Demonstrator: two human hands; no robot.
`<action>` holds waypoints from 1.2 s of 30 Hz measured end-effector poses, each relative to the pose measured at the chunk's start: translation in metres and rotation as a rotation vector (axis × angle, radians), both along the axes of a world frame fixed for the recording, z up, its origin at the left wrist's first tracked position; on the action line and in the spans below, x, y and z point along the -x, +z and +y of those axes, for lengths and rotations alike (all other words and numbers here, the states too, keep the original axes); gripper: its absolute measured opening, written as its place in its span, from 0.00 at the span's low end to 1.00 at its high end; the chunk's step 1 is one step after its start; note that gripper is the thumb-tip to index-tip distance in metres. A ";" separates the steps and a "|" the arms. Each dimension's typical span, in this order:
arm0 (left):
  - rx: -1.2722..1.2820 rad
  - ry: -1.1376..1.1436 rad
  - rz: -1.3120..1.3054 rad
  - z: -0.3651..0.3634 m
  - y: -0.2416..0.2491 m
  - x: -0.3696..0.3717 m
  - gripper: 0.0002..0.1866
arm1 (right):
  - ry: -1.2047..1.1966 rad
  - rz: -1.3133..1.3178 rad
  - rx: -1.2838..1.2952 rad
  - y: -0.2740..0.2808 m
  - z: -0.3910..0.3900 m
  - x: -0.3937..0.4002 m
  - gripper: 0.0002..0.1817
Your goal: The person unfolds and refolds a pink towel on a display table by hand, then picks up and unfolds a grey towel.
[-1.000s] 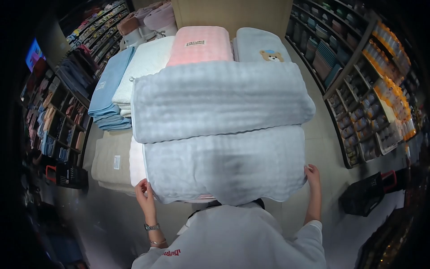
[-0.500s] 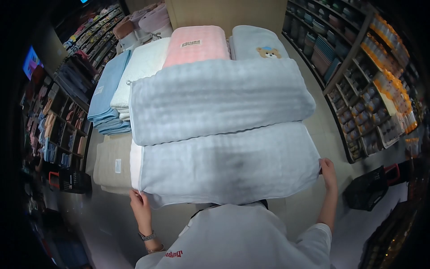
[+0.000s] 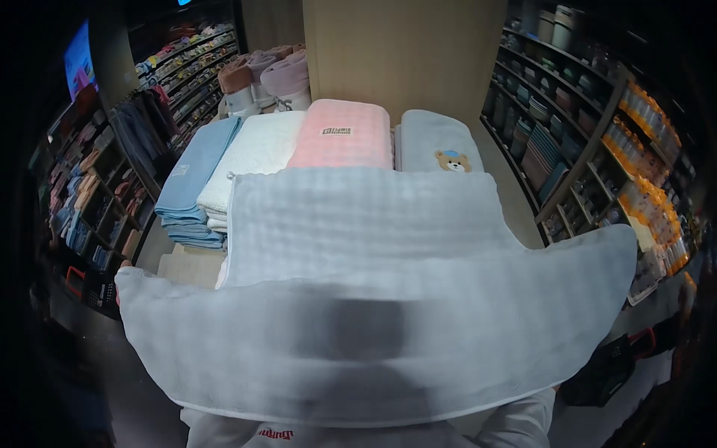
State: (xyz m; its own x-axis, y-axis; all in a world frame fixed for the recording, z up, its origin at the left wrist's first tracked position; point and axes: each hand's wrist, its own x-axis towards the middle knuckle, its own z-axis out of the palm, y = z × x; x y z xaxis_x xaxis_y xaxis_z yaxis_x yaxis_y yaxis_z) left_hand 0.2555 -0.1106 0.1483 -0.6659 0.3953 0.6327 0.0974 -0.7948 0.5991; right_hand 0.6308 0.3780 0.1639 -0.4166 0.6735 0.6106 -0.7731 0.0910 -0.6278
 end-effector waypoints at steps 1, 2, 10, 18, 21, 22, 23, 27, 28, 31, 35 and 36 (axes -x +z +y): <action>-0.017 -0.044 0.056 0.003 0.003 0.009 0.16 | 0.001 0.035 -0.014 0.008 0.012 0.008 0.18; -0.033 -0.090 0.114 0.008 0.007 0.021 0.17 | 0.007 0.077 -0.018 0.016 0.026 0.016 0.19; -0.160 0.257 0.143 0.169 0.105 0.158 0.22 | -0.016 0.206 0.092 0.069 0.205 0.151 0.25; 1.524 0.898 1.002 0.246 -0.082 0.255 0.28 | -0.629 -1.662 -0.790 -0.107 0.201 0.290 0.35; 1.471 1.081 1.083 0.250 -0.130 0.256 0.26 | -0.718 -1.575 -0.659 -0.148 0.183 0.292 0.34; 1.430 1.117 1.085 0.251 -0.134 0.253 0.26 | -0.705 -1.553 -0.651 -0.149 0.184 0.292 0.34; 1.397 1.100 1.071 0.251 -0.135 0.253 0.25 | -0.688 -1.538 -0.642 -0.150 0.187 0.286 0.34; 1.351 1.066 1.013 0.249 -0.133 0.254 0.24 | -0.721 -1.528 -0.675 -0.152 0.196 0.286 0.33; 1.342 1.061 1.003 0.250 -0.134 0.253 0.24 | -0.733 -1.526 -0.686 -0.160 0.202 0.288 0.33; 1.338 1.056 0.988 0.248 -0.132 0.251 0.24 | -0.761 -1.383 -0.801 -0.181 0.227 0.289 0.33; 1.344 1.039 0.974 0.248 -0.132 0.249 0.24 | -0.770 -1.416 -0.774 -0.177 0.221 0.288 0.32; 1.337 1.045 0.967 0.248 -0.131 0.249 0.24 | -0.771 -1.375 -0.819 -0.189 0.237 0.290 0.32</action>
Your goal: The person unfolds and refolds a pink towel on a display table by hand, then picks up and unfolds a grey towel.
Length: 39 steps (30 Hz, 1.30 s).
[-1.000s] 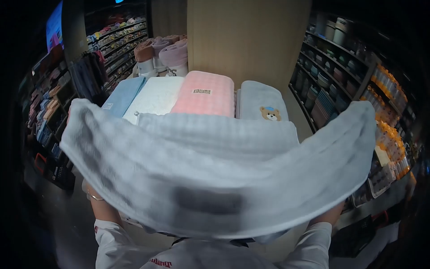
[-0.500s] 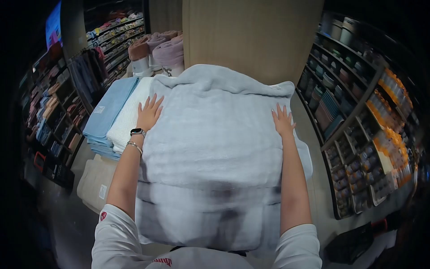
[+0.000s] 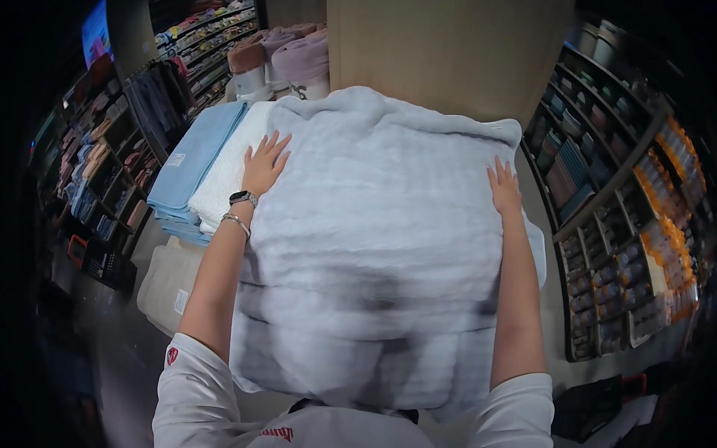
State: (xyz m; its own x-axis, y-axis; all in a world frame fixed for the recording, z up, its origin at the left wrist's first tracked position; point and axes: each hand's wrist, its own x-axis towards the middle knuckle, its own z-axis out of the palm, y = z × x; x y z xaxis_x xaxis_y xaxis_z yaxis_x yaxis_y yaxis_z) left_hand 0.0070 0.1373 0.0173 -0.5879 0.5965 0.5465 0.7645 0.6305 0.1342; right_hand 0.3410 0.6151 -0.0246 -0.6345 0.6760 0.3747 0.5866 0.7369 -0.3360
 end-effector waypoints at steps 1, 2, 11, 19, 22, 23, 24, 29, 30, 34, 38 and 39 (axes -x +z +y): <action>-0.009 0.000 0.000 0.000 0.000 -0.001 0.24 | 0.036 0.013 -0.034 -0.010 0.014 0.000 0.31; -0.017 -0.001 -0.001 0.000 -0.001 -0.002 0.24 | 0.056 0.004 -0.054 -0.015 0.021 -0.001 0.31; -0.061 -0.025 0.014 0.001 -0.003 0.001 0.25 | 0.059 0.028 -0.018 -0.006 0.010 -0.001 0.31; -0.010 -0.024 -0.049 -0.002 -0.002 0.001 0.26 | -0.082 -0.160 -0.008 -0.003 0.011 0.007 0.32; -0.011 -0.015 -0.023 -0.002 -0.003 0.000 0.25 | -0.030 -0.113 -0.040 -0.013 0.024 0.004 0.32; -0.016 -0.011 -0.021 -0.003 -0.005 -0.001 0.25 | -0.038 -0.129 -0.055 -0.020 0.029 0.002 0.32; -0.021 -0.009 -0.019 -0.001 -0.006 0.000 0.24 | -0.049 -0.145 -0.071 -0.017 0.026 0.000 0.32; -0.081 -0.053 -0.058 -0.003 -0.002 0.003 0.22 | -0.025 -0.111 -0.082 0.009 -0.012 -0.009 0.31; -0.107 -0.069 -0.072 -0.003 -0.001 0.002 0.22 | -0.016 -0.087 -0.073 0.009 -0.014 -0.009 0.31; -0.278 -0.119 -0.121 -0.003 -0.004 0.001 0.21 | 0.000 -0.029 -0.074 0.005 -0.007 -0.011 0.30; -0.632 -0.257 -0.125 -0.010 0.003 0.002 0.14 | -0.120 -0.100 -0.087 0.021 -0.031 -0.010 0.30; -0.776 -0.270 -0.110 -0.011 0.007 0.001 0.13 | -0.175 -0.133 -0.082 0.037 -0.047 -0.012 0.29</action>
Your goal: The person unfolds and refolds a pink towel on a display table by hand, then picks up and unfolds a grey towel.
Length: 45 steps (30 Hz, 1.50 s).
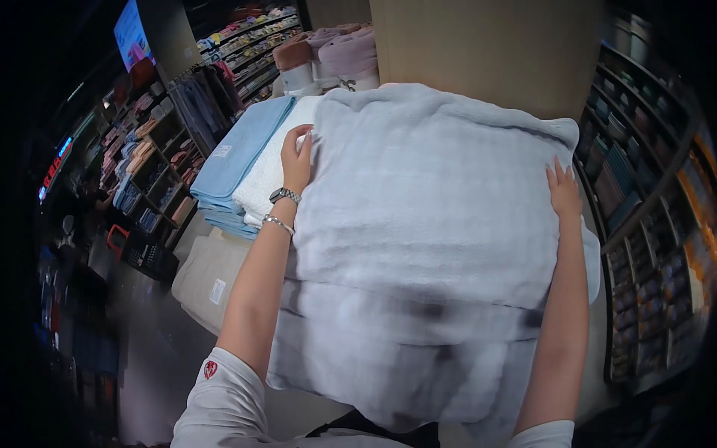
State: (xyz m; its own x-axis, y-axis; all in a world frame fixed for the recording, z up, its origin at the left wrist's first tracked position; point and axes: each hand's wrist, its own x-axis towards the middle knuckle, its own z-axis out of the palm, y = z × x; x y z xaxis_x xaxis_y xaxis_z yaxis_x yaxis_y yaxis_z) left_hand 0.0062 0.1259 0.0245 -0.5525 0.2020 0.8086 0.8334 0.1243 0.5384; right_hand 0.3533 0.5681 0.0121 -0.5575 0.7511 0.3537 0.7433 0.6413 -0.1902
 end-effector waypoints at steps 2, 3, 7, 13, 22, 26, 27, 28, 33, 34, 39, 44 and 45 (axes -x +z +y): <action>-0.394 -0.092 -0.062 -0.009 0.018 -0.023 0.08 | 0.136 0.229 -0.298 0.012 -0.013 -0.007 0.24; -0.425 -0.182 -0.120 -0.027 0.031 -0.048 0.08 | 0.203 0.357 -0.437 0.020 -0.023 -0.011 0.22; -0.261 -0.519 -0.175 -0.125 0.046 -0.180 0.08 | 0.884 0.631 -0.543 0.091 -0.197 -0.092 0.17; -0.175 0.156 -0.574 -0.255 -0.076 -0.326 0.08 | 0.388 0.688 0.286 -0.076 -0.328 -0.239 0.12; 0.360 0.452 -0.491 -0.201 -0.070 -0.298 0.24 | 0.266 0.169 0.674 -0.079 -0.350 -0.224 0.16; 0.140 0.334 -0.653 -0.187 -0.091 -0.259 0.29 | 0.341 0.391 0.445 -0.060 -0.336 -0.171 0.21; 0.094 0.302 -0.702 -0.186 -0.106 -0.249 0.30 | 0.365 0.466 0.404 -0.060 -0.340 -0.155 0.22; 0.102 0.349 -0.662 -0.184 -0.116 -0.242 0.28 | 0.386 0.435 0.301 -0.080 -0.338 -0.143 0.23; -0.277 -0.045 -0.967 -0.196 -0.114 -0.239 0.20 | 0.344 0.252 -0.049 -0.156 -0.345 -0.105 0.26; -0.325 -0.098 -0.970 -0.199 -0.111 -0.244 0.21 | 0.370 0.309 0.007 -0.156 -0.344 -0.107 0.26; -0.552 -0.243 -1.043 -0.221 -0.128 -0.257 0.27 | 0.455 0.485 0.118 -0.157 -0.340 -0.117 0.29; -0.702 -0.309 -1.129 -0.229 -0.136 -0.258 0.32 | 0.430 0.496 0.120 -0.155 -0.344 -0.117 0.28; -0.702 -0.333 -1.112 -0.230 -0.138 -0.256 0.32 | 0.420 0.503 0.120 -0.157 -0.344 -0.117 0.28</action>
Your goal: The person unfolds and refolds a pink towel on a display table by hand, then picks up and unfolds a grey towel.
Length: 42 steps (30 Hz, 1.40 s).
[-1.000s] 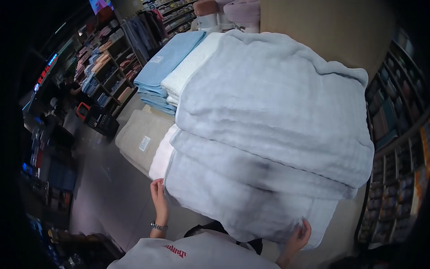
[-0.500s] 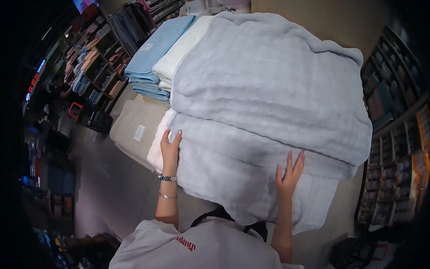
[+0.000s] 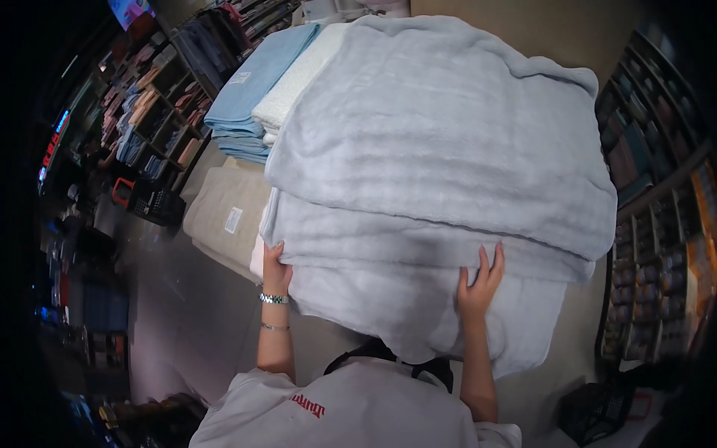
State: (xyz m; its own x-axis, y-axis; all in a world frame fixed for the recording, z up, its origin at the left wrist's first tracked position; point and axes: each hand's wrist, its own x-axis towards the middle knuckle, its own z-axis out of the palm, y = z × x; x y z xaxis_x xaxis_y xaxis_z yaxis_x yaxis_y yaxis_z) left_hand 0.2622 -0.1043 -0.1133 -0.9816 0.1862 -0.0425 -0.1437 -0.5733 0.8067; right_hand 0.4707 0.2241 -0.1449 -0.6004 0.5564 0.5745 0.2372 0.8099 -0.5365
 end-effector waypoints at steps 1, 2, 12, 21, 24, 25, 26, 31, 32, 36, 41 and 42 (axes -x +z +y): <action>-0.013 -0.013 0.022 0.000 -0.001 0.002 0.33 | 0.002 0.018 0.008 -0.002 0.000 0.000 0.28; -0.027 -0.027 0.045 0.000 -0.002 0.004 0.33 | 0.002 0.036 0.016 -0.005 0.001 0.000 0.27; 0.132 -0.399 0.262 0.009 0.066 -0.048 0.36 | -0.028 0.034 0.024 -0.006 -0.001 -0.004 0.26; 0.289 -1.081 0.727 0.004 0.108 -0.083 0.18 | -0.018 0.041 -0.032 -0.005 0.000 -0.003 0.29; 0.275 -1.249 0.826 0.010 0.109 -0.073 0.09 | 0.003 0.047 -0.002 -0.001 -0.002 -0.004 0.28; 0.401 -1.362 0.948 0.006 0.106 -0.069 0.13 | 0.022 0.052 0.009 -0.001 -0.002 -0.006 0.27; 0.282 -1.351 1.000 0.006 0.107 -0.074 0.12 | 0.039 0.061 0.017 -0.002 -0.002 -0.008 0.26; 0.146 -1.507 1.082 0.002 0.112 -0.081 0.14 | -0.019 0.244 -0.057 0.005 -0.010 -0.022 0.23; 0.142 -1.526 1.073 0.000 0.110 -0.080 0.14 | -0.013 0.259 -0.104 0.012 -0.008 -0.033 0.22; 0.121 -1.510 0.897 -0.016 0.105 -0.062 0.16 | -0.018 0.436 -0.261 0.084 -0.021 -0.080 0.15; 0.012 -0.956 0.056 -0.036 0.085 -0.028 0.18 | 0.026 0.315 -0.529 0.144 -0.024 -0.125 0.20; 0.009 -0.795 -0.131 -0.030 0.078 -0.026 0.18 | 0.097 0.274 -0.430 0.141 -0.020 -0.121 0.18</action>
State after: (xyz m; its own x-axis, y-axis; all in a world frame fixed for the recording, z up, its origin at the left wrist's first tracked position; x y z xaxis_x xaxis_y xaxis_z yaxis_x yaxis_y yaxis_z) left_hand 0.2879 -0.1344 -0.0349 -0.5420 0.8263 -0.1533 -0.6001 -0.2528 0.7589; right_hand 0.5916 0.2037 -0.0039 -0.4327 0.1845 0.8824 0.0477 0.9821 -0.1820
